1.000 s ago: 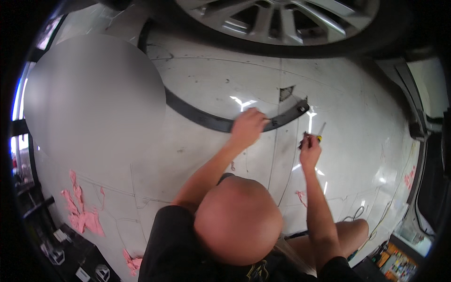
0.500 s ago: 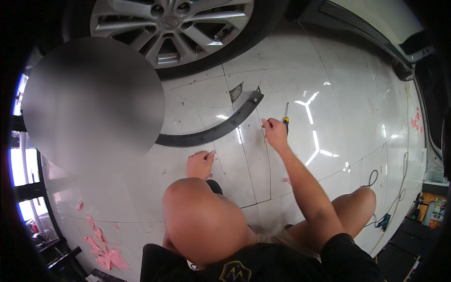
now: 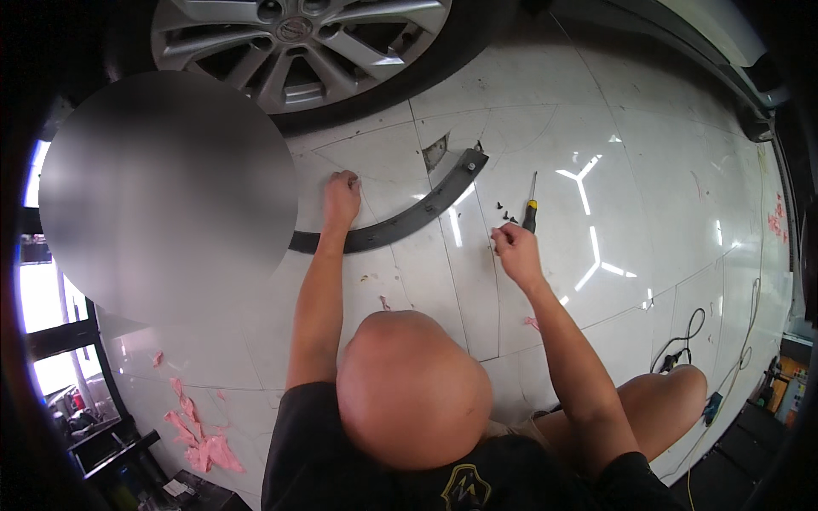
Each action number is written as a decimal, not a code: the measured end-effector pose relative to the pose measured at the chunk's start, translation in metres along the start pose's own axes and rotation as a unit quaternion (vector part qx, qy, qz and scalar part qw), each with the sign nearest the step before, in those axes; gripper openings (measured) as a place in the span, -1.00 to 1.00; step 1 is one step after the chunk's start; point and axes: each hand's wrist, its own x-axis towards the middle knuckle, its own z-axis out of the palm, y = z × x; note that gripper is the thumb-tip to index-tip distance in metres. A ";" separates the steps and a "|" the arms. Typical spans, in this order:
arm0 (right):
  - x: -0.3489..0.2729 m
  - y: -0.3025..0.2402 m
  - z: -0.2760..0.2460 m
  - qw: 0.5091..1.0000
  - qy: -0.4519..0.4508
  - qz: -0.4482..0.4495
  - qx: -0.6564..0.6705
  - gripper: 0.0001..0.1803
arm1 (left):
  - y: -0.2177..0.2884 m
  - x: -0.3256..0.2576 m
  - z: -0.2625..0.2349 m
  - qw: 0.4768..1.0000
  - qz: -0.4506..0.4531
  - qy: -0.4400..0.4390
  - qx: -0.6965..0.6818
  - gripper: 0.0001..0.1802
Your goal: The person removes a black plastic trim piece from the wheel arch of a white car using a screwdriver and pliers. They pry the trim loose, pull it off, and then use pliers to remove retaining clips from the wheel well area.
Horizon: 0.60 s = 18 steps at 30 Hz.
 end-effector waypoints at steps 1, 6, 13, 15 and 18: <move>-0.002 -0.005 0.006 1.000 -0.009 -0.004 0.000 -0.72 | 0.016 0.000 0.001 0.999 -0.021 0.009 -0.047 -0.68; -0.003 -0.048 0.035 0.995 -0.065 0.027 0.065 -0.75 | 0.090 -0.078 -0.012 0.891 -0.078 -0.051 -0.444 -0.77; -0.006 -0.061 0.085 0.993 -0.096 -0.052 -0.045 -0.65 | 0.034 -0.138 -0.031 0.900 -0.182 0.041 -0.395 -0.78; -0.012 -0.064 0.096 0.992 -0.093 -0.064 -0.056 -0.51 | 0.015 -0.148 -0.040 0.891 -0.195 0.118 -0.392 -0.78; -0.026 -0.072 0.112 0.990 -0.123 -0.034 -0.057 -0.38 | -0.013 -0.161 -0.053 0.889 -0.194 0.217 -0.354 -0.75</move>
